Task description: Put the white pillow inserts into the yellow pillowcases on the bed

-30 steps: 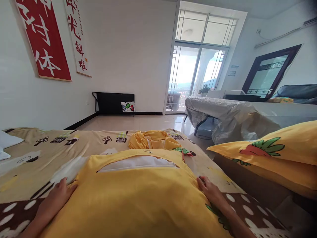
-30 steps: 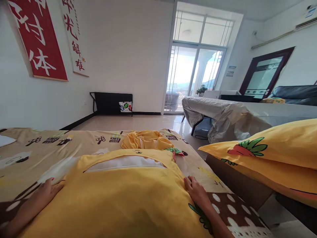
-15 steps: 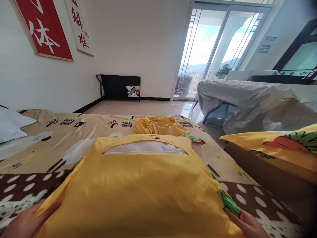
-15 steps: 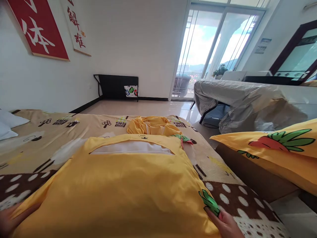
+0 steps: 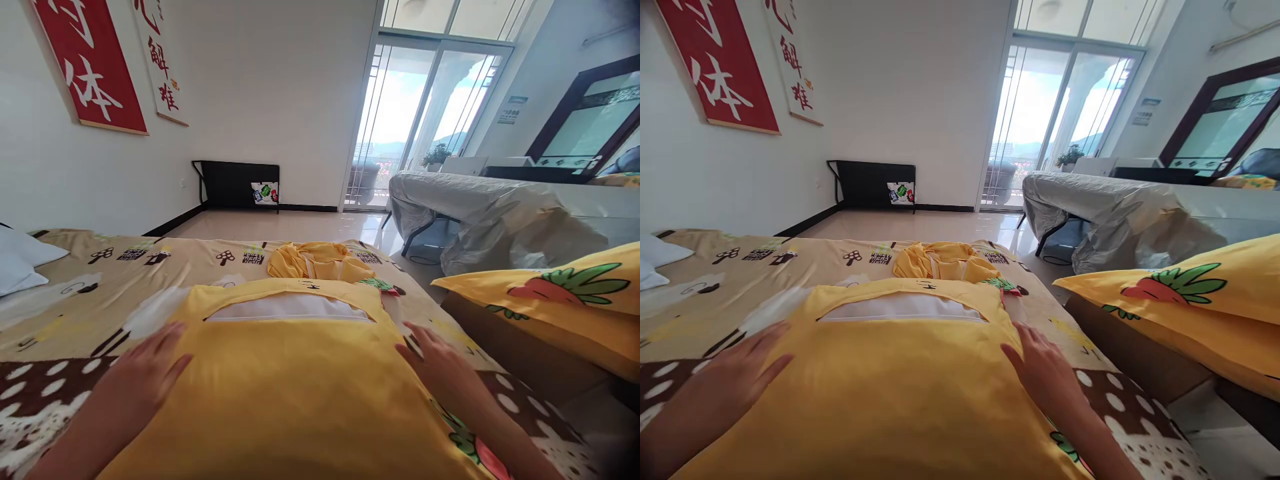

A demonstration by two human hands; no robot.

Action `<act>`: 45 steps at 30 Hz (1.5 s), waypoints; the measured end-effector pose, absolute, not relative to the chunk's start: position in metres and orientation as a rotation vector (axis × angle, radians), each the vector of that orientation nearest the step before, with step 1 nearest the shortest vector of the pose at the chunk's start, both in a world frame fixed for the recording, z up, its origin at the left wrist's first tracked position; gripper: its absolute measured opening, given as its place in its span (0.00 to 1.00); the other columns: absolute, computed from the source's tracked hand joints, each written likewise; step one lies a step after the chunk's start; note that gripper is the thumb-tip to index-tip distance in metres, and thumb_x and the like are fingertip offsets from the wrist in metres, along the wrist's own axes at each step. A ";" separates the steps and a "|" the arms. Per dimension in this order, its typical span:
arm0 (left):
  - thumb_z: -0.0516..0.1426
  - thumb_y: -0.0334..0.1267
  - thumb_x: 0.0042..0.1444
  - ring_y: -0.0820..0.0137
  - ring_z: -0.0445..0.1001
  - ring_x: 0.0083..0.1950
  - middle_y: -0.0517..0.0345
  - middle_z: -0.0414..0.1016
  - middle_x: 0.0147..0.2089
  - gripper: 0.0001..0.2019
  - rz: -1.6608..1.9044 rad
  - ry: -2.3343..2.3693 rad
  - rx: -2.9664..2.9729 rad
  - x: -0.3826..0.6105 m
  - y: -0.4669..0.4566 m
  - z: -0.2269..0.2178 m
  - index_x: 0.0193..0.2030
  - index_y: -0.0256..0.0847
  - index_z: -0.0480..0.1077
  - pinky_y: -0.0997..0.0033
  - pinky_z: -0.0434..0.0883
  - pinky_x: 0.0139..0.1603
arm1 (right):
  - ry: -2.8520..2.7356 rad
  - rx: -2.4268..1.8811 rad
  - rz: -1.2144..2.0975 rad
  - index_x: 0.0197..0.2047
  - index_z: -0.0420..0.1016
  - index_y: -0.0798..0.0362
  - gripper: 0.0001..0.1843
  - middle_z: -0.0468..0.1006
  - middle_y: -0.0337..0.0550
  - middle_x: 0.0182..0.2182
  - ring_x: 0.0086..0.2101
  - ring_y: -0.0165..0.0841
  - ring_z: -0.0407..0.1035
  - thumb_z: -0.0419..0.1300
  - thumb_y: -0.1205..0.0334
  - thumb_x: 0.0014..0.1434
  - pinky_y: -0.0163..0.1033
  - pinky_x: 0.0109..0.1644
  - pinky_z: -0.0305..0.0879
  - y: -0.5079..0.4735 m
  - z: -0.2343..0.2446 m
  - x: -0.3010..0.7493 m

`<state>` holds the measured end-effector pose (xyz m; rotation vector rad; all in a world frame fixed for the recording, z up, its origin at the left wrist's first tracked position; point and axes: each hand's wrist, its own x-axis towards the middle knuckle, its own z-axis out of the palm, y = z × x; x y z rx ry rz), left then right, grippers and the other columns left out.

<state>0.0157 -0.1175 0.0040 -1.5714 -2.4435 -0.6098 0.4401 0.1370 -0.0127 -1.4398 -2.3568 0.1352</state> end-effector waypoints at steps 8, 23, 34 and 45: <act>0.46 0.49 0.61 0.62 0.49 0.70 0.48 0.51 0.70 0.30 -0.583 -2.299 -2.069 0.083 0.054 -0.006 0.67 0.37 0.52 0.52 0.50 0.68 | -2.529 -1.063 0.343 0.66 0.54 0.55 0.33 0.52 0.50 0.66 0.65 0.41 0.45 0.47 0.46 0.63 0.52 0.66 0.41 0.157 -0.022 0.284; 0.46 0.31 0.51 0.56 0.60 0.65 0.52 0.61 0.65 0.29 -0.434 -2.694 -1.573 -0.002 -0.003 -0.047 0.62 0.42 0.63 0.43 0.54 0.63 | -2.354 -1.657 0.195 0.61 0.60 0.54 0.33 0.62 0.51 0.62 0.61 0.41 0.55 0.49 0.71 0.50 0.54 0.59 0.50 0.171 -0.040 0.349; 0.50 0.43 0.49 0.63 0.74 0.39 0.56 0.77 0.34 0.10 -0.624 -2.798 -1.374 -0.028 -0.041 0.000 0.30 0.43 0.69 0.71 0.63 0.34 | -2.018 -1.675 0.053 0.53 0.70 0.51 0.27 0.74 0.48 0.50 0.51 0.42 0.66 0.52 0.68 0.48 0.46 0.52 0.58 0.177 -0.022 0.361; 0.49 0.47 0.50 0.62 0.73 0.35 0.53 0.77 0.29 0.17 -0.648 -2.741 -1.702 -0.048 -0.042 -0.010 0.25 0.40 0.74 0.71 0.61 0.33 | -2.069 -1.298 0.493 0.40 0.76 0.52 0.16 0.79 0.45 0.36 0.37 0.38 0.73 0.56 0.54 0.52 0.40 0.41 0.66 0.163 -0.001 0.371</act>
